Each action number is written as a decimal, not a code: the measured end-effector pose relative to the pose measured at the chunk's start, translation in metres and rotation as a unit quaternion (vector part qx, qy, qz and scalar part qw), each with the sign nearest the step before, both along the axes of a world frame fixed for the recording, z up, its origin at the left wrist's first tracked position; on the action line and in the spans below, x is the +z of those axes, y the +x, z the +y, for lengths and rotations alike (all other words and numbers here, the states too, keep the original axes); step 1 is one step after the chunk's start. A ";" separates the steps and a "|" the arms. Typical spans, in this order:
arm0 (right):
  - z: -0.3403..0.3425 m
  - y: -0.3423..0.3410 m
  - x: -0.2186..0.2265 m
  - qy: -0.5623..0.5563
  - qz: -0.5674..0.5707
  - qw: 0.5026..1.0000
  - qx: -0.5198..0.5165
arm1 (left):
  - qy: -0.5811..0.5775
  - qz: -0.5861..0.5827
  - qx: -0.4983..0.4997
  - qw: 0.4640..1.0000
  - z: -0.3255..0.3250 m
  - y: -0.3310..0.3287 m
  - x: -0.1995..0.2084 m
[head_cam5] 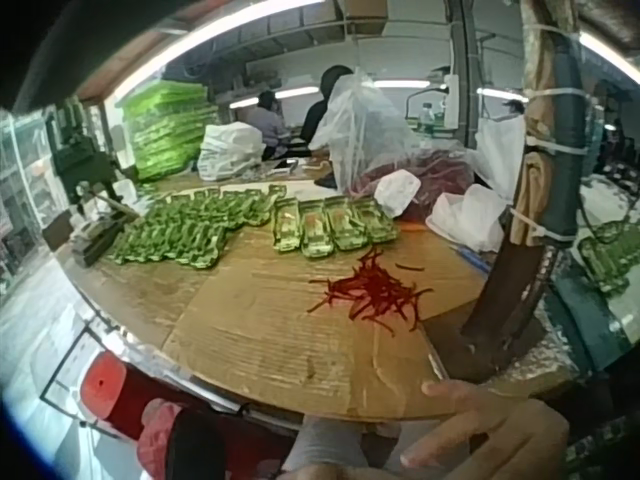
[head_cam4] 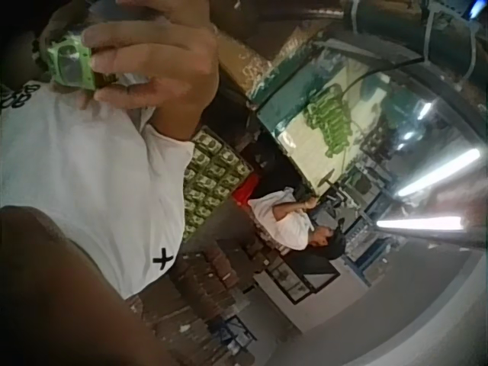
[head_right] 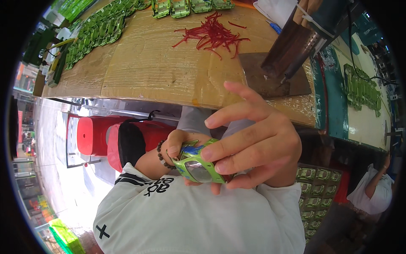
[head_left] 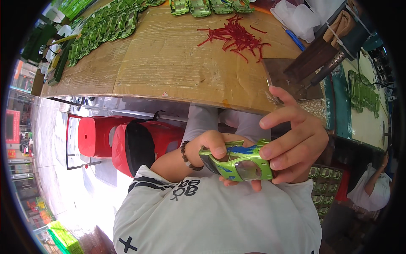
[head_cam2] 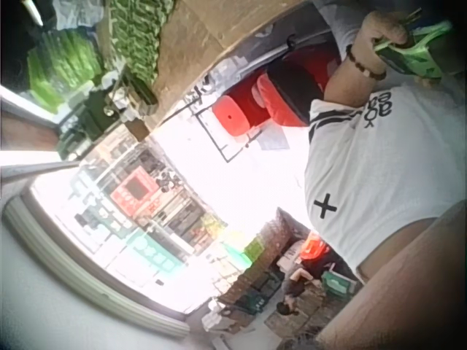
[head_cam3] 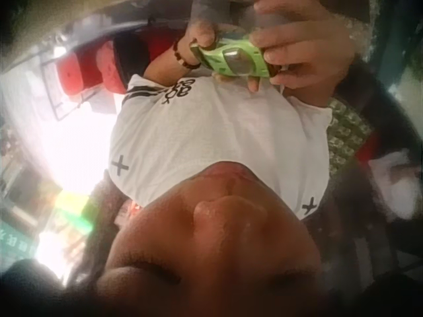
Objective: The person repeatedly picks up green plastic frames from a table, inserts a small red strip into a slot on the frame, and places the finished unit back on the table. The person handles the frames one at a time and continues the cycle throughout the clip.
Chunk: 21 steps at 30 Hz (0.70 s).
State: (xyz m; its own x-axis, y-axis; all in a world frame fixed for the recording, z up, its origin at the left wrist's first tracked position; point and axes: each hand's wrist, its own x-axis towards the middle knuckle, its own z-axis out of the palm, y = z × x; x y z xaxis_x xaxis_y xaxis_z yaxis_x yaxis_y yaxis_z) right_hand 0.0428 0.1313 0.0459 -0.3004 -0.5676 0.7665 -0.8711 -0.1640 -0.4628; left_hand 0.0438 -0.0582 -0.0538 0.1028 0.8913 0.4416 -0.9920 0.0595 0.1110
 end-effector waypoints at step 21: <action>-0.052 0.056 -0.074 -0.371 -0.296 0.870 -0.134 | -0.254 0.632 0.610 0.406 -0.002 0.022 0.055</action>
State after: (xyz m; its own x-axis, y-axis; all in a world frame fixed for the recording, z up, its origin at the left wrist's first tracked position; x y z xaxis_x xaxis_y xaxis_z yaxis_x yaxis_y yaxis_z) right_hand 0.0988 0.0795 -0.0283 -0.8128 0.1679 0.5579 -0.5686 -0.4371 -0.6968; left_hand 0.0660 -0.0605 0.0009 -0.6931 0.5627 0.4505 0.5110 -0.0572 0.8576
